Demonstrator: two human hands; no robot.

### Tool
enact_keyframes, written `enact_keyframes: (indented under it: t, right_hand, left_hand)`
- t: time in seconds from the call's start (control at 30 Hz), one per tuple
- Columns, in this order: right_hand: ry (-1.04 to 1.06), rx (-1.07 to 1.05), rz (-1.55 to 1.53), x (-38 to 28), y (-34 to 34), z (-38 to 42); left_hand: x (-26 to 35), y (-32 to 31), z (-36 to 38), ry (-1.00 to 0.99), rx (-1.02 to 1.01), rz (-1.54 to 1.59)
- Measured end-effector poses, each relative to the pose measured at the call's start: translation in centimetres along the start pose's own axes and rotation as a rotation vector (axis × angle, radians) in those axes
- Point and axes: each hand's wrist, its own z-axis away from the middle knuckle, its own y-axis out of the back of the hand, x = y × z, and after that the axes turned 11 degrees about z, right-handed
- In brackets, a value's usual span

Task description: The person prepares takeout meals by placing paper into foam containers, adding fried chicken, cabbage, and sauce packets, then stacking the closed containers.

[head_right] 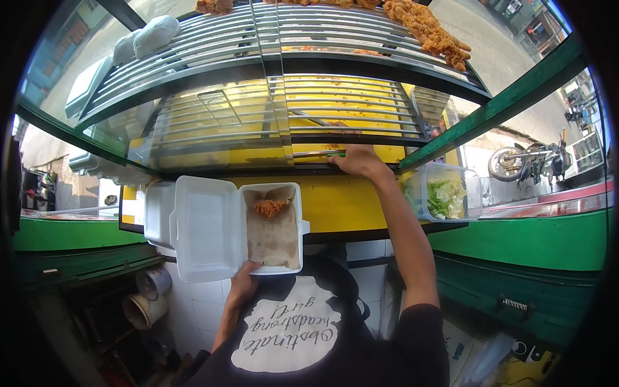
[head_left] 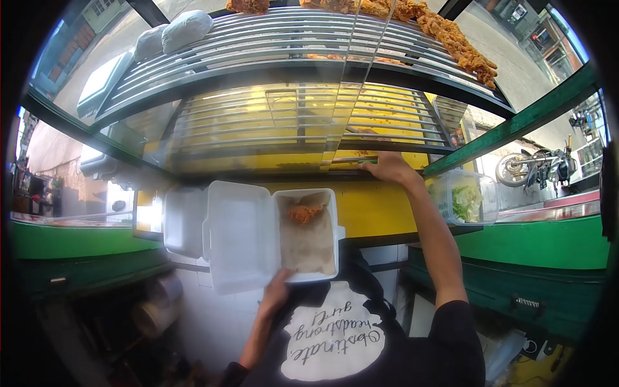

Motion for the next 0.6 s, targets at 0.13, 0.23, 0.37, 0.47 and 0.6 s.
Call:
enact_keyframes:
  t: [0.13,0.23,0.37,0.47,0.6]
  right_hand:
    - [0.044,0.094,0.022,0.4,-0.6,0.5]
    - [0.042,0.148,0.050,-0.1,-0.3,1.1]
    - [0.031,0.210,0.094,-0.1,-0.7,1.3]
    - [-0.004,0.225,0.120,0.3,-1.3,1.1]
    - [0.010,0.314,0.148,1.5,-2.5,0.5]
  left_hand:
    - [-0.3,-0.1,0.0,0.000,-0.024,0.003]
    - [-0.6,0.0,-0.5,0.003,-0.052,-0.018]
    - [-0.5,0.1,-1.0,0.010,-0.089,-0.031]
    - [-1.8,-0.1,-1.8,0.025,-0.106,0.001]
    - [0.0,0.1,-1.7,0.001,-0.100,-0.046]
